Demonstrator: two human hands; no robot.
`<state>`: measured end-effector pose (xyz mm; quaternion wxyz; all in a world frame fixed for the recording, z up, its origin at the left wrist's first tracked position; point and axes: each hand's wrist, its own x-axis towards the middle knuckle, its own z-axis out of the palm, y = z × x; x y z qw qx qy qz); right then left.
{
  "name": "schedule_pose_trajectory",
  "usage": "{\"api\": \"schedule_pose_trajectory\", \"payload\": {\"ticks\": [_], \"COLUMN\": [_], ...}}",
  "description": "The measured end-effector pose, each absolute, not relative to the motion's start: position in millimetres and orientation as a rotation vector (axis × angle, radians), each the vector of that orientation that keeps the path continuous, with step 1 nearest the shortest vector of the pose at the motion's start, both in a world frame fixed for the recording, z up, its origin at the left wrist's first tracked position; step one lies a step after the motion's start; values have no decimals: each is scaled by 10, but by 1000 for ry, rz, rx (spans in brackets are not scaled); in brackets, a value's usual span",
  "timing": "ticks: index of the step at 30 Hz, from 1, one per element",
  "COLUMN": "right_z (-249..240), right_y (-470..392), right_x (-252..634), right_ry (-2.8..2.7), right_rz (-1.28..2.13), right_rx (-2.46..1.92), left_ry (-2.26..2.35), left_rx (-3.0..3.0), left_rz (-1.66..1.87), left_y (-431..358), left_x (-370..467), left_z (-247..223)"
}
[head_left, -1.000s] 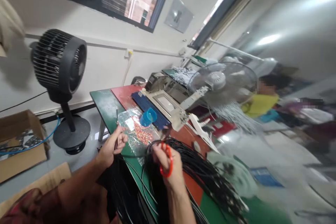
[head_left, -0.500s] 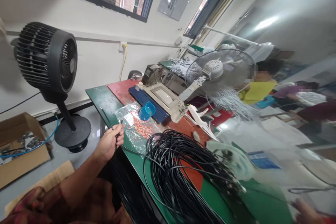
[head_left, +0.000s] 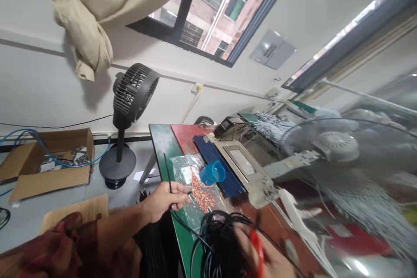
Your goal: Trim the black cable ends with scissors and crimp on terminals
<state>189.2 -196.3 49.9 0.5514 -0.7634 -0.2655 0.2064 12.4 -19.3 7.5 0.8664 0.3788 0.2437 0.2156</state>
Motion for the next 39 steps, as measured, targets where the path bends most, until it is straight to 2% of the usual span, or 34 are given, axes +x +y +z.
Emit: {"api": "schedule_pose_trajectory", "payload": {"ticks": [6,17,27,33,39], "right_z": [284,12,-27,-138,-244], "right_y": [-1267,-1246,-1286,-1288,-1228], "right_x": [1501,1429,1401,1475,1477], "right_ry": [-735,-580,-665,-608,-931], "right_rz": [782,860,794,723,685], "right_rx": [-1683,-1522,-1521,-1614,-1666], "left_ry": [489,501,585,700,715], "left_rx": [819,897,995,991,845], "left_rz": [415,327,333,475,580], "left_y": [-240,-321,-380,-340,-235], "left_x": [133,232,278,328,347], "left_z": [74,43,-69,-15,91]}}
